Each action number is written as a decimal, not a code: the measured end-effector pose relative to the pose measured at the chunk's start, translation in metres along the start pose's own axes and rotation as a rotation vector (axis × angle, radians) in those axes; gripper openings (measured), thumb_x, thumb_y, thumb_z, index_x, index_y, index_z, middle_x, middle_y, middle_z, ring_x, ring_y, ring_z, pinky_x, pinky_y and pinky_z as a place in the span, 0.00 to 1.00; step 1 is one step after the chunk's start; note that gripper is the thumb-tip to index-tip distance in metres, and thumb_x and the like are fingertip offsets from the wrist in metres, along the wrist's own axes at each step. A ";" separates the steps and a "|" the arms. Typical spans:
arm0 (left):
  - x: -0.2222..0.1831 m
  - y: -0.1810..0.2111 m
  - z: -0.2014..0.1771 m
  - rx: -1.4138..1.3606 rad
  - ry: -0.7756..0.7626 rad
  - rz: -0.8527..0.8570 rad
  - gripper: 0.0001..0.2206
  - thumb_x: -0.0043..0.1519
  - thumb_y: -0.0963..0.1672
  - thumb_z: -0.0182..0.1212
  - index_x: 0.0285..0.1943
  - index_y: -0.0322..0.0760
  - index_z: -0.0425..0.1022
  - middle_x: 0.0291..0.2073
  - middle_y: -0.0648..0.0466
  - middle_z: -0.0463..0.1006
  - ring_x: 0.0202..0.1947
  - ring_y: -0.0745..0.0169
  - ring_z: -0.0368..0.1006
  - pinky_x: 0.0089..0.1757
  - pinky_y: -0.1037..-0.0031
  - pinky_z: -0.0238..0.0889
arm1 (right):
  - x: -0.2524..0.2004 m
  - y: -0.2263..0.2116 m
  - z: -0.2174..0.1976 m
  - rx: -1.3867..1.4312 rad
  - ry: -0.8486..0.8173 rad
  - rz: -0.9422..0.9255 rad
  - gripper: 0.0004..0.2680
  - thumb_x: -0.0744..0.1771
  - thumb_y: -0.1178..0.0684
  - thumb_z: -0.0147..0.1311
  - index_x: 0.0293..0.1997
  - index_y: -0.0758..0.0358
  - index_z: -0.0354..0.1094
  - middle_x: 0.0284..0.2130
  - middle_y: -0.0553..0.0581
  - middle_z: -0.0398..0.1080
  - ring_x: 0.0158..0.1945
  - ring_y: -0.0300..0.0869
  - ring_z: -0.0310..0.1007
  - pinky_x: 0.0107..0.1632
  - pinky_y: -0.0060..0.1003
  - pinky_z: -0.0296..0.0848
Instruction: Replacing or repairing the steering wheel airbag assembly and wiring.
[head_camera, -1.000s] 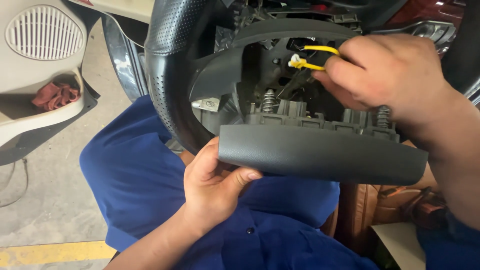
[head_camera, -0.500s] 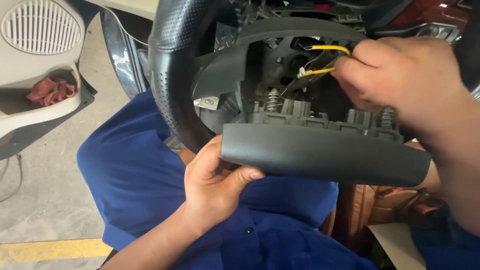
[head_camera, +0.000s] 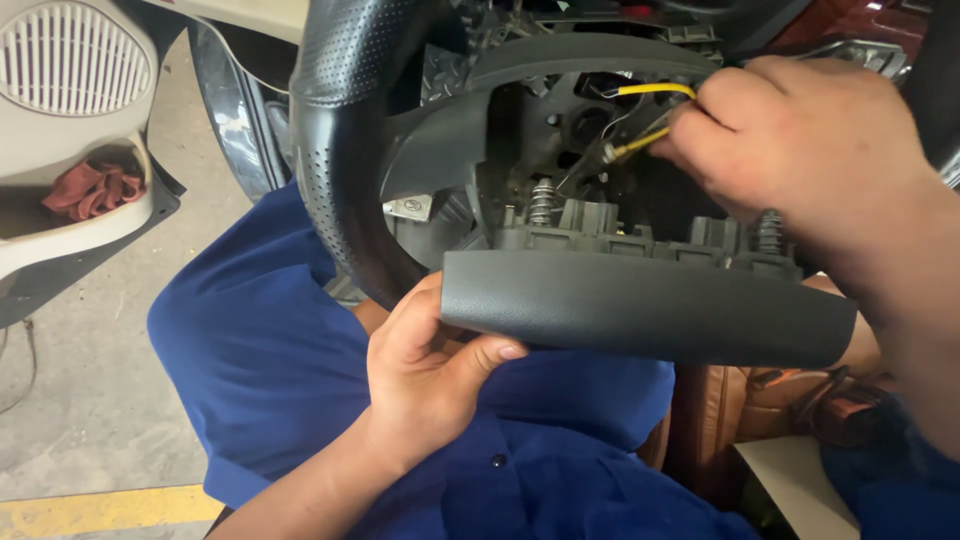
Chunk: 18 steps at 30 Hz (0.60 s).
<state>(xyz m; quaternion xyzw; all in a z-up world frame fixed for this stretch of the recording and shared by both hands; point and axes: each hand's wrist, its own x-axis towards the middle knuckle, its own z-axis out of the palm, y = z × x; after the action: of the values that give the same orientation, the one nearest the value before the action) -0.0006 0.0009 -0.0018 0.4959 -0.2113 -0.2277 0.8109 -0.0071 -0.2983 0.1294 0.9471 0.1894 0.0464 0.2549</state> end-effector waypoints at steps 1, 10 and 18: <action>0.000 0.000 0.000 -0.004 0.000 -0.005 0.16 0.60 0.35 0.71 0.56 0.26 0.74 0.57 0.47 0.75 0.54 0.61 0.76 0.54 0.72 0.74 | 0.001 0.000 0.003 -0.015 0.026 -0.005 0.09 0.65 0.45 0.63 0.31 0.54 0.67 0.27 0.48 0.62 0.33 0.41 0.71 0.33 0.36 0.70; -0.001 -0.003 0.000 0.039 0.001 0.023 0.17 0.60 0.36 0.71 0.57 0.27 0.73 0.54 0.49 0.76 0.50 0.64 0.77 0.51 0.74 0.74 | 0.003 -0.007 0.010 -0.065 0.100 0.054 0.07 0.61 0.51 0.63 0.29 0.54 0.65 0.26 0.49 0.61 0.30 0.40 0.69 0.29 0.35 0.68; -0.001 -0.001 0.000 0.005 0.018 -0.025 0.17 0.61 0.36 0.71 0.57 0.27 0.72 0.51 0.50 0.77 0.46 0.66 0.78 0.47 0.76 0.75 | 0.005 -0.001 -0.007 0.030 0.086 -0.036 0.08 0.60 0.53 0.63 0.39 0.56 0.75 0.29 0.49 0.66 0.32 0.42 0.72 0.35 0.36 0.73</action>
<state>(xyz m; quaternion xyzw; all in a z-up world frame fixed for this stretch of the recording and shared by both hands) -0.0020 0.0007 -0.0029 0.5025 -0.1983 -0.2327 0.8087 -0.0040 -0.2918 0.1350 0.9444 0.2181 0.0798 0.2329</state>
